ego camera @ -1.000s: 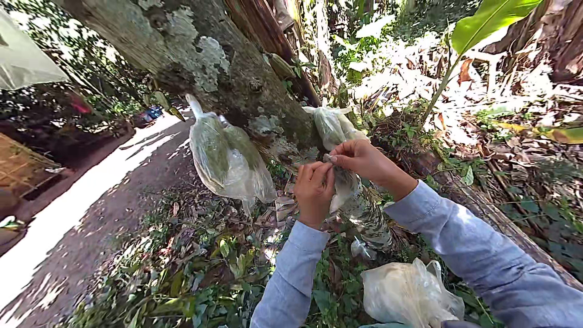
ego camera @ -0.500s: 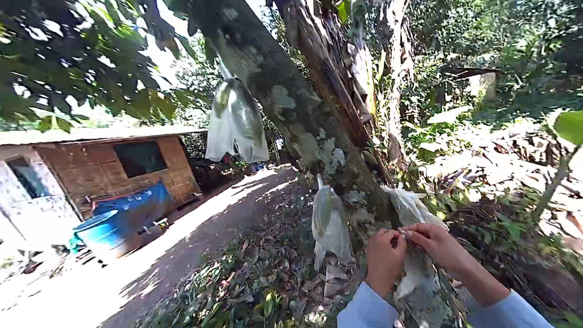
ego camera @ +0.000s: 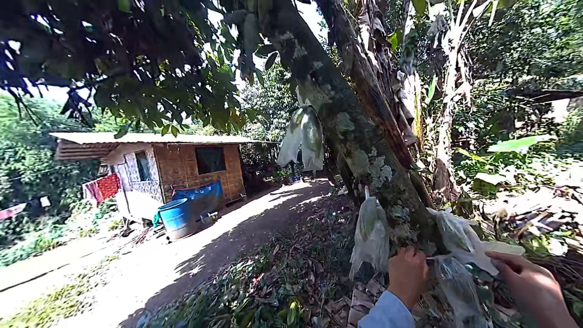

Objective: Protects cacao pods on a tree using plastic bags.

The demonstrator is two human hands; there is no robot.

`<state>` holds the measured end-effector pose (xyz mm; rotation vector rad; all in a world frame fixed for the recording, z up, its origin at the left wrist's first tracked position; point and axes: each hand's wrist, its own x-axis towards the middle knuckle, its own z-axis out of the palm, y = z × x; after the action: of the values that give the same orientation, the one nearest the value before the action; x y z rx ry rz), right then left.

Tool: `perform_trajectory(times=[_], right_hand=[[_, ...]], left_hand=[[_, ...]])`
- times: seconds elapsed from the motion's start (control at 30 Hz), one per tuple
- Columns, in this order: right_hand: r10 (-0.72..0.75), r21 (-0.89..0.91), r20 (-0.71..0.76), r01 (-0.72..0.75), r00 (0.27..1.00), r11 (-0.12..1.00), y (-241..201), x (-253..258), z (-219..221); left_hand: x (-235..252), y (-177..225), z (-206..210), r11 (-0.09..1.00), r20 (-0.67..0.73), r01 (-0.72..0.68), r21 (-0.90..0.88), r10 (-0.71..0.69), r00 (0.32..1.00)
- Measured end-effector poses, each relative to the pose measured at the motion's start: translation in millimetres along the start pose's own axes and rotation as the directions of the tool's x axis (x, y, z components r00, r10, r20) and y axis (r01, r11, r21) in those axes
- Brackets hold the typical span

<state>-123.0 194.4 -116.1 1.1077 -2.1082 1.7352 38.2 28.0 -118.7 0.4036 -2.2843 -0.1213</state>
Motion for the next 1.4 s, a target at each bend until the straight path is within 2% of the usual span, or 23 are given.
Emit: perform_trajectory(times=[0.07, 0.17, 0.23, 0.27, 0.33, 0.37, 0.43, 0.5, 0.53, 0.6, 0.67, 0.73, 0.77, 0.83, 0.9, 0.97, 1.07, 1.1, 1.17, 1.23, 1.3, 1.37, 1.4], right_hand=[[0.005, 0.041, 0.012, -0.006, 1.000, 0.999, 17, -1, -25], [-0.025, -0.013, 0.192, 0.028, 0.981, 1.000, 32, -6, -41], [-0.091, -0.176, 0.114, 0.110, 0.989, 0.978, 38, -27, -43], [-0.089, -0.255, 0.037, 0.095, 0.995, 0.962, 33, -42, -47], [0.036, -0.352, -0.021, -0.041, 0.999, 0.935, 29, -66, -63], [0.095, -0.384, 0.005, -0.086, 0.995, 0.920, 39, -77, -73], [0.224, -0.457, 0.179, -0.121, 0.958, 0.881, 64, -105, -97], [0.360, -0.492, 0.364, -0.151, 0.859, 0.857, 80, -153, -123], [0.389, -0.487, 0.427, -0.154, 0.816, 0.859, 75, -173, -134], [0.372, -0.369, 0.555, -0.181, 0.744, 0.912, 58, -203, -143], [0.304, -0.190, 0.677, -0.241, 0.670, 0.952, 48, -223, -135], [0.236, -0.105, 0.746, -0.240, 0.623, 0.965, 45, -236, -112], [0.208, -0.102, 0.751, -0.201, 0.627, 0.974, 48, -240, -97], [0.220, -0.165, 0.749, -0.146, 0.625, 0.975, 55, -248, -67], [0.286, -0.278, 0.771, -0.103, 0.569, 0.955, 63, -256, -40], [0.299, -0.284, 0.784, -0.114, 0.543, 0.952, 68, -260, -25], [0.337, -0.147, 0.760, -0.359, 0.555, 0.922, 48, -215, -32], [0.369, -0.089, 0.749, -0.467, 0.551, 0.880, 37, -198, -33], [0.376, 0.024, 0.757, -0.599, 0.534, 0.801, 22, -175, -28], [0.346, 0.077, 0.756, -0.601, 0.555, 0.795, 14, -162, -9], [0.306, 0.093, 0.738, -0.540, 0.601, 0.836, 1, -156, 20], [0.205, 0.141, 0.737, -0.444, 0.644, 0.885, -14, -155, 51], [0.144, 0.174, 0.742, -0.396, 0.654, 0.902, -21, -154, 67]], left_hand=[[1, 2, -6, 0.997, 0.073, 0.051, -0.066, -0.046, 0.996], [11, 10, -33, 0.973, 0.277, 0.168, -0.156, -0.121, 0.953], [1, 18, -49, 0.965, 0.306, 0.202, -0.169, -0.143, 0.941], [-9, 17, -53, 0.965, 0.270, 0.186, -0.184, -0.132, 0.954], [-34, 4, -51, 0.970, 0.204, 0.123, -0.211, -0.079, 0.976], [-51, -5, -49, 0.967, 0.234, 0.102, -0.235, -0.045, 0.971], [-92, -16, -50, 0.939, 0.336, 0.093, -0.331, 0.025, 0.942], [-141, -19, -46, 0.891, 0.398, 0.122, -0.437, 0.070, 0.915], [-159, -18, -41, 0.864, 0.407, 0.135, -0.485, 0.087, 0.909], [-189, -12, -35, 0.786, 0.416, 0.157, -0.598, 0.137, 0.899], [-208, 0, -23, 0.664, 0.437, 0.173, -0.728, 0.254, 0.863], [-218, 16, -6, 0.577, 0.453, 0.168, -0.799, 0.395, 0.800], [-219, 22, 2, 0.580, 0.456, 0.151, -0.800, 0.426, 0.781], [-218, 27, 15, 0.636, 0.502, 0.164, -0.754, 0.397, 0.768], [-212, 28, 22, 0.671, 0.571, 0.234, -0.704, 0.338, 0.749], [-213, 29, 27, 0.655, 0.629, 0.314, -0.687, 0.321, 0.708], [-223, 23, 31, 0.654, 0.737, 0.428, -0.624, 0.310, 0.600], [-231, 21, 30, 0.669, 0.747, 0.423, -0.611, 0.310, 0.589], [-244, 16, 30, 0.671, 0.716, 0.404, -0.621, 0.277, 0.641], [-243, 7, 22, 0.557, 0.658, 0.503, -0.661, 0.108, 0.745], [-230, 1, 6, 0.334, 0.600, 0.592, -0.734, -0.090, 0.795], [-211, -4, -11, 0.073, 0.512, 0.562, -0.824, -0.329, 0.793], [-202, -11, -19, -0.046, 0.467, 0.500, -0.865, -0.440, 0.767]])
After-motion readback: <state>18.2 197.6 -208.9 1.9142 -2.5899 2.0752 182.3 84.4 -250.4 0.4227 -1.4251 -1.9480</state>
